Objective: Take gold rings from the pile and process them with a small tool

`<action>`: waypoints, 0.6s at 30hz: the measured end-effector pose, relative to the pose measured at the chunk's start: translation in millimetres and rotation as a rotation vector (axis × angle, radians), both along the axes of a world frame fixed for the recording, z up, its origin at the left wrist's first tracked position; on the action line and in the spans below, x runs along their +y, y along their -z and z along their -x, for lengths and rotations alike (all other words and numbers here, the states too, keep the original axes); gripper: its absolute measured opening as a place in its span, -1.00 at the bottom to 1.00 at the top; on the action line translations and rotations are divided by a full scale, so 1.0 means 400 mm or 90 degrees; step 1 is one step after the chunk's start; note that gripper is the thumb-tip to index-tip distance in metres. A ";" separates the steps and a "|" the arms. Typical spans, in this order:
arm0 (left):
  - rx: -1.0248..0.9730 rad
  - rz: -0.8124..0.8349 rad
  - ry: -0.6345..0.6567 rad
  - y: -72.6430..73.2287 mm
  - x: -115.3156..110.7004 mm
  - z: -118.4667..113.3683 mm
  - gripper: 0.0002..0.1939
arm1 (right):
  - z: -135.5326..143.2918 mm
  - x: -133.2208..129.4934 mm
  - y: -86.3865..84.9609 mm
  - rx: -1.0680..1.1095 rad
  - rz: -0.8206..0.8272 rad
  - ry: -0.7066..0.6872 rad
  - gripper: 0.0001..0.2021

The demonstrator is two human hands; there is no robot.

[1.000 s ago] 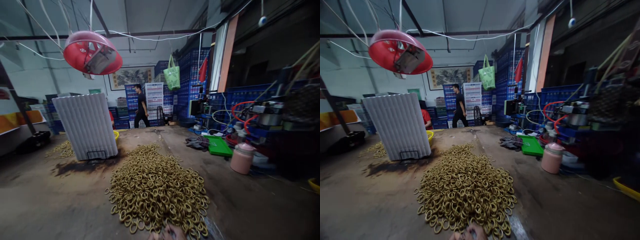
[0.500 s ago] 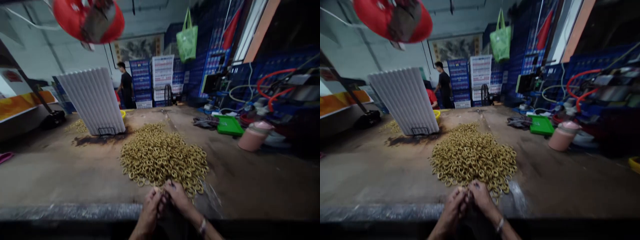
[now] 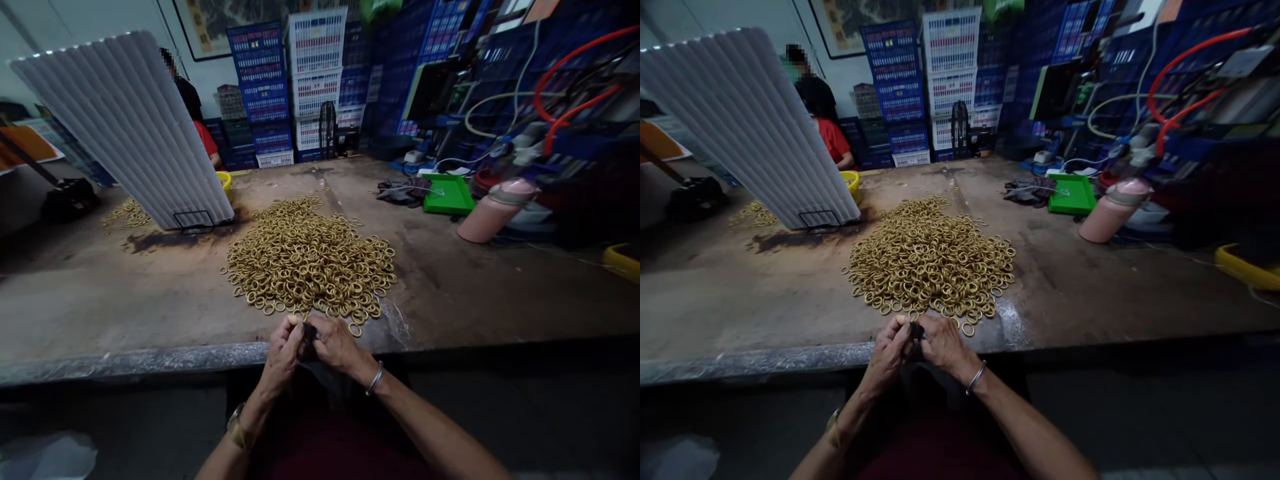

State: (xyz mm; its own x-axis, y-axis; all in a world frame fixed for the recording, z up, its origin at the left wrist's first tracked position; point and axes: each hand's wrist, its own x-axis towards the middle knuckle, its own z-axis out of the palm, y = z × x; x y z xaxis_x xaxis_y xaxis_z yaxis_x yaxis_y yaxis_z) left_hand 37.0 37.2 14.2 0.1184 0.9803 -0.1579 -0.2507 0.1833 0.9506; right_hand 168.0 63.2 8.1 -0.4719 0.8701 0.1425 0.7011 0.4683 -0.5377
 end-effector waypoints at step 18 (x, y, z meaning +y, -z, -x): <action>0.014 0.024 0.011 -0.028 -0.029 -0.003 -0.69 | -0.011 0.003 -0.008 -0.059 0.036 0.053 -0.84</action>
State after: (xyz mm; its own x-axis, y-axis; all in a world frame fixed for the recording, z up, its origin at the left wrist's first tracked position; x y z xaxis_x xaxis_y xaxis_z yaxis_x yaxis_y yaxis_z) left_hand 38.3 25.8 25.3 0.1309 0.9716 -0.1973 -0.2271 0.2230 0.9480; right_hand 172.4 64.6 11.2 -0.4065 0.9121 0.0522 0.7838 0.3776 -0.4930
